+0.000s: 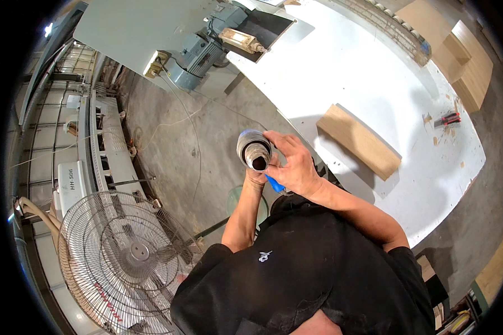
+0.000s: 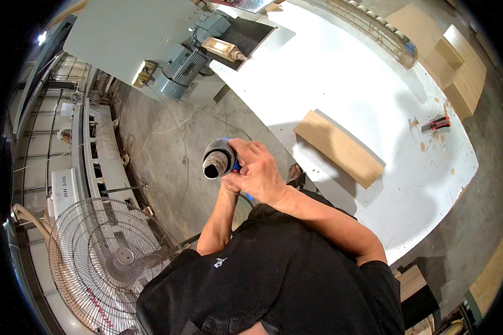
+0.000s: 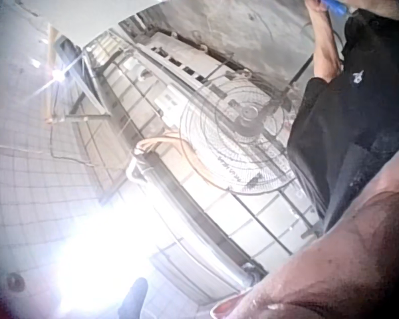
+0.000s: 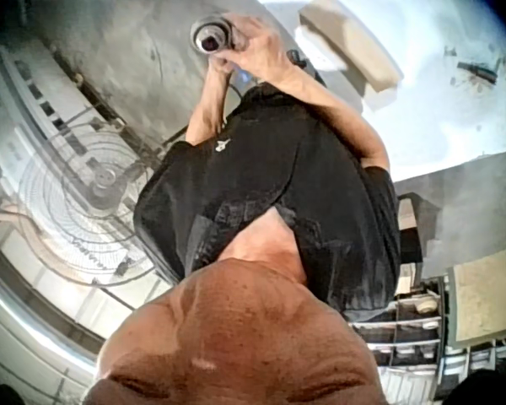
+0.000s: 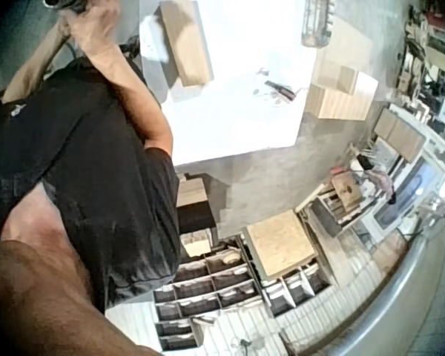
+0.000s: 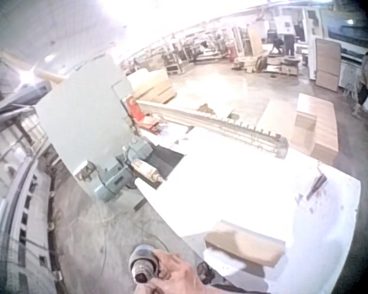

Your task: The person handles wood pieces in a workshop, using a knife to scrape off excess material from the edges and a heat gun to heat specific areas of a wooden block before stacking the items together.

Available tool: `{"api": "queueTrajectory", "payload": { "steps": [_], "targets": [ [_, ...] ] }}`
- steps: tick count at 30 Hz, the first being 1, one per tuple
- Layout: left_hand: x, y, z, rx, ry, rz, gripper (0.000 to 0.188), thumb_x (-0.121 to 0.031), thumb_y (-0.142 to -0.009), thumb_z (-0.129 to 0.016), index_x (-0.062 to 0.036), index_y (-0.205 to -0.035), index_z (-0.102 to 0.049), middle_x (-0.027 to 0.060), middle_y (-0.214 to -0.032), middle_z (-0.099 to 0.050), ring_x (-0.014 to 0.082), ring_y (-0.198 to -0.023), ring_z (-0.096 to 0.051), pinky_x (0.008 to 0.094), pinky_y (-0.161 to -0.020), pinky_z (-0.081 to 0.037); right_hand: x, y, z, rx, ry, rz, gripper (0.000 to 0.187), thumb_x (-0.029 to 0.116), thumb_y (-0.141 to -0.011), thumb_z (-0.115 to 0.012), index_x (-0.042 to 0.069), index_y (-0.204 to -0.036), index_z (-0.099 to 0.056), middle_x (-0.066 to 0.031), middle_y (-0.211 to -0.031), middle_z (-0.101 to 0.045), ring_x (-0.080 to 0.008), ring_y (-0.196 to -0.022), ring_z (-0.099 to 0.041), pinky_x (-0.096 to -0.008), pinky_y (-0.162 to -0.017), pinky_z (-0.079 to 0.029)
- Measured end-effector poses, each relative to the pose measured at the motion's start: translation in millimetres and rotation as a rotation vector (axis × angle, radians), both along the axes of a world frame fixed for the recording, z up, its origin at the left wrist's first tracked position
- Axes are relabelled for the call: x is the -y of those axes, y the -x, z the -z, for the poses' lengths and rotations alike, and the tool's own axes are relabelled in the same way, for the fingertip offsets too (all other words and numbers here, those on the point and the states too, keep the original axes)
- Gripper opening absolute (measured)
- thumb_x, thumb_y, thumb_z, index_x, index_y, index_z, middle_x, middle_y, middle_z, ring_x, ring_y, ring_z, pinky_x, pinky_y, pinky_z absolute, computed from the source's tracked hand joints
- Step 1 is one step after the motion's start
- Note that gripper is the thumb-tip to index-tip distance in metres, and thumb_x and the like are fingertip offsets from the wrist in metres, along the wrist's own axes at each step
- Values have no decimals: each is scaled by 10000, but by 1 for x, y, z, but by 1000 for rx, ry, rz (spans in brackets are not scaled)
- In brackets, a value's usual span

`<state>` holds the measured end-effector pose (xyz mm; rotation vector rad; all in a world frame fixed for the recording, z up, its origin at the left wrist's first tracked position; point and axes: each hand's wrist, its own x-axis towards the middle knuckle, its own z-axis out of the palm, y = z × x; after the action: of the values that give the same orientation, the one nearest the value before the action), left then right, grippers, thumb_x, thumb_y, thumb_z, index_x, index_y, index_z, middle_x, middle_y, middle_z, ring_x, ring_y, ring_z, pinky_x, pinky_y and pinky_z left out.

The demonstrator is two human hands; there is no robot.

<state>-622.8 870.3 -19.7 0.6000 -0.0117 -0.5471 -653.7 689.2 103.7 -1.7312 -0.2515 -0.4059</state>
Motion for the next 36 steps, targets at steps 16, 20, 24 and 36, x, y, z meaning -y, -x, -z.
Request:
{"api": "queueTrajectory", "payload": {
  "steps": [16,20,24,36],
  "targets": [
    [-38,10,1,-73,-105,191,799,-541,-743,-750,-25,-1298,-493,174,-1043,-650,346,-821,-651,435,-670,-529,25,-11,16,-373,-466,-245,418,172,-800,-770,-20,-1132,-605,-103,-1033,-671,-170,-978,-631,-314,-854,-496],
    [-13,6,-76,29,-128,242,732,-309,-754,-738,63,-1307,-435,221,-1058,-636,313,-833,-677,319,-569,-551,36,-14,27,-461,-694,-372,448,193,-815,-760,-33,-1167,-596,-132,-1097,-668,-209,-1063,-612,-343,-939,-470],
    [22,-5,-151,113,-620,155,536,-170,-783,-714,71,-1217,-512,209,-1003,-655,260,-813,-686,302,-572,-553,74,6,67,-462,198,51,702,352,-794,-764,-29,-1322,-502,-234,-1236,-585,-339,-1194,-533,-419,-1047,-407],
    [56,-8,-176,164,-1232,275,348,-197,-811,-730,21,-1064,-631,105,-905,-691,183,-788,-677,288,-606,-518,163,48,126,-658,979,253,1108,509,-692,-771,-85,-1447,-219,-257,-1477,-288,-386,-1367,-290,-544,-1171,-92]
  ]
}}
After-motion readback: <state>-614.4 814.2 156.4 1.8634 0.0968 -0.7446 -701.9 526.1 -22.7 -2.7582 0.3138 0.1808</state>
